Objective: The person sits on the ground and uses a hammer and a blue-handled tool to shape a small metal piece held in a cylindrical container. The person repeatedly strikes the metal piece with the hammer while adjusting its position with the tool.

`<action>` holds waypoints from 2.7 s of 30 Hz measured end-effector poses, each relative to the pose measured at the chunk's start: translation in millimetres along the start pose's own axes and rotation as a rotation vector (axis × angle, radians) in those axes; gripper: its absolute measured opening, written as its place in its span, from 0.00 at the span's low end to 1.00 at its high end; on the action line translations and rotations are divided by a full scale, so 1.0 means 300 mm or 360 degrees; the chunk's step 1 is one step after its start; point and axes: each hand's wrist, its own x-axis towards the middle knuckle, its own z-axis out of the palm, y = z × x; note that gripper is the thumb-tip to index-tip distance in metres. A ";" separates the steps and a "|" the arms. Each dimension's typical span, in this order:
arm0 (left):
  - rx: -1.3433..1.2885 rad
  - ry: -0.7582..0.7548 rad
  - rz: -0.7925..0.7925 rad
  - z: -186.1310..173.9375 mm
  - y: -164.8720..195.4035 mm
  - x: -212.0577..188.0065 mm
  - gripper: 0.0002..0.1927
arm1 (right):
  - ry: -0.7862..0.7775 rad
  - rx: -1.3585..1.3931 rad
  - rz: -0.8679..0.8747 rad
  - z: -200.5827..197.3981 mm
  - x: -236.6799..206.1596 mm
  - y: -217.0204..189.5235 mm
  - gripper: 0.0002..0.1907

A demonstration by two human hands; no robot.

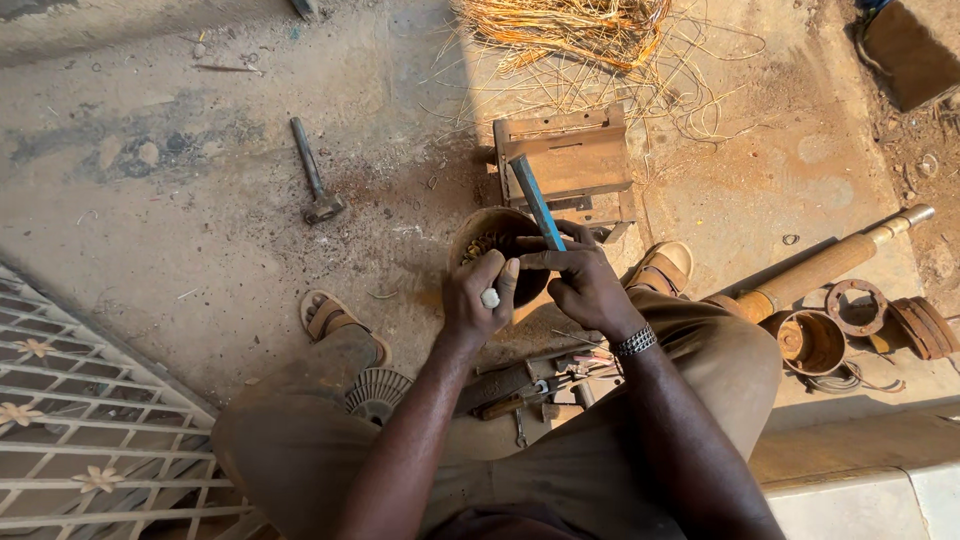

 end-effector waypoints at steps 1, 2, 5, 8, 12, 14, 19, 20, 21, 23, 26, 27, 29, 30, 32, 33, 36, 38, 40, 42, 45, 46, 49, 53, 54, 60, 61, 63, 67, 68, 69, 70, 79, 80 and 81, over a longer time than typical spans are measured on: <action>0.0007 0.0003 0.0092 0.019 0.004 -0.014 0.19 | -0.0050 -0.0095 0.0016 -0.001 -0.006 0.008 0.27; 0.0018 0.0007 0.0181 0.033 0.008 -0.031 0.19 | -0.0104 -0.0186 0.0029 -0.005 -0.012 0.012 0.22; 0.0024 0.0034 0.0231 0.045 -0.013 -0.020 0.19 | -0.0211 -0.0294 -0.0075 -0.003 -0.004 0.009 0.21; -0.0024 0.0050 0.0204 0.006 -0.072 0.046 0.19 | -0.0197 -0.0231 -0.0110 0.035 0.029 -0.014 0.20; -0.0149 -0.0017 0.0133 -0.082 -0.158 0.123 0.21 | -0.0016 -0.0312 -0.0134 0.131 0.072 -0.050 0.11; -0.0172 -0.0083 0.0119 -0.088 -0.159 0.120 0.21 | -0.0019 -0.0348 0.0012 0.156 0.062 -0.064 0.10; -0.0181 -0.0172 0.0233 -0.066 -0.104 0.049 0.21 | -0.0156 -0.0500 0.0185 0.160 -0.014 -0.099 0.13; -0.0206 -0.0219 0.0198 -0.064 -0.105 0.051 0.21 | -0.0097 -0.0491 0.0149 0.162 -0.026 -0.108 0.14; -0.0224 -0.0262 0.0155 -0.069 -0.111 0.053 0.21 | -0.0046 -0.0474 0.0110 0.166 -0.033 -0.116 0.14; -0.0254 -0.0323 0.0146 -0.074 -0.147 0.103 0.22 | 0.0001 -0.0398 0.0121 0.170 -0.030 -0.125 0.14; -0.0267 -0.0368 0.0165 -0.083 -0.184 0.143 0.23 | 0.0071 -0.0404 0.0142 0.164 -0.018 -0.124 0.15; -0.0248 -0.0370 0.0161 -0.082 -0.186 0.146 0.23 | 0.0102 -0.0422 0.0143 0.156 -0.016 -0.119 0.16; -0.0219 -0.0372 0.0189 -0.080 -0.176 0.144 0.22 | 0.0086 -0.0121 0.0239 0.129 -0.020 -0.098 0.19; -0.0212 -0.0368 0.0218 -0.079 -0.166 0.139 0.22 | 0.0077 0.0029 0.0284 0.111 -0.024 -0.083 0.21; -0.0250 -0.0419 0.0124 -0.074 -0.144 0.139 0.22 | 0.0148 0.0245 0.0419 0.079 -0.030 -0.046 0.21; -0.0285 -0.0479 -0.0002 -0.072 -0.135 0.147 0.23 | 0.0175 0.0362 0.0484 0.067 -0.029 -0.026 0.21; -0.0521 -0.0409 -0.0209 -0.050 -0.107 0.185 0.23 | 0.0491 0.0339 0.0141 0.045 -0.010 0.033 0.14; -0.0662 -0.0281 -0.0237 -0.025 -0.077 0.220 0.22 | 0.0489 0.0324 0.0478 0.038 0.014 0.057 0.11; -0.0744 -0.0154 -0.0192 -0.003 -0.029 0.259 0.21 | 0.0511 0.0292 0.0586 0.029 0.040 0.064 0.09; -0.0837 -0.0075 -0.0136 0.004 0.042 0.295 0.21 | 0.0551 0.0245 0.0462 0.017 0.060 0.052 0.10; -0.0882 -0.0007 0.0025 -0.019 0.180 0.358 0.21 | 0.0445 0.0165 0.0378 -0.002 0.070 0.012 0.22; -0.0878 0.0012 0.0088 -0.035 0.233 0.377 0.21 | 0.0424 0.0202 0.0324 -0.009 0.068 -0.003 0.24; -0.0873 -0.0039 0.0285 -0.093 0.412 0.395 0.20 | 0.0319 0.0240 0.0265 -0.008 0.059 -0.042 0.26; -0.0942 -0.0078 0.0389 -0.197 0.598 0.386 0.18 | 0.0229 0.0281 0.0013 0.027 0.060 -0.076 0.18; -0.0966 -0.0079 0.0413 -0.216 0.615 0.396 0.18 | 0.0240 0.0336 -0.0160 0.037 0.059 -0.084 0.17; -0.1286 -0.0401 0.0224 -0.231 0.525 0.378 0.24 | 0.0146 0.0194 -0.0226 0.062 0.088 -0.117 0.19; -0.1323 -0.0485 0.0197 -0.225 0.502 0.364 0.28 | 0.0139 0.0220 -0.0293 0.061 0.095 -0.116 0.20; -0.1383 -0.0354 0.0195 -0.231 0.467 0.353 0.29 | 0.0122 0.0274 -0.0412 0.059 0.107 -0.110 0.21; -0.1478 -0.0048 0.0346 -0.340 0.454 0.405 0.29 | 0.0243 0.0682 -0.0269 0.037 0.098 -0.068 0.36; -0.1453 -0.0104 0.0416 -0.410 0.464 0.418 0.30 | 0.0324 0.0791 -0.0230 0.024 0.086 -0.052 0.42; -0.1415 -0.0071 0.0447 -0.470 0.477 0.425 0.31 | 0.0423 0.0748 -0.0164 0.011 0.075 -0.036 0.44; -0.1407 -0.0062 0.0469 -0.513 0.491 0.433 0.32 | 0.0525 0.0700 -0.0100 -0.004 0.068 -0.020 0.47; -0.1171 -0.0026 0.0535 -0.589 0.576 0.477 0.35 | 0.0662 0.1008 0.0259 -0.085 0.010 0.055 0.40; -0.1184 -0.0017 0.0518 -0.578 0.578 0.480 0.34 | 0.0646 0.1063 0.0281 -0.085 0.005 0.057 0.39; -0.1183 -0.0008 0.0513 -0.569 0.578 0.481 0.34 | 0.0629 0.1120 0.0303 -0.084 0.000 0.059 0.39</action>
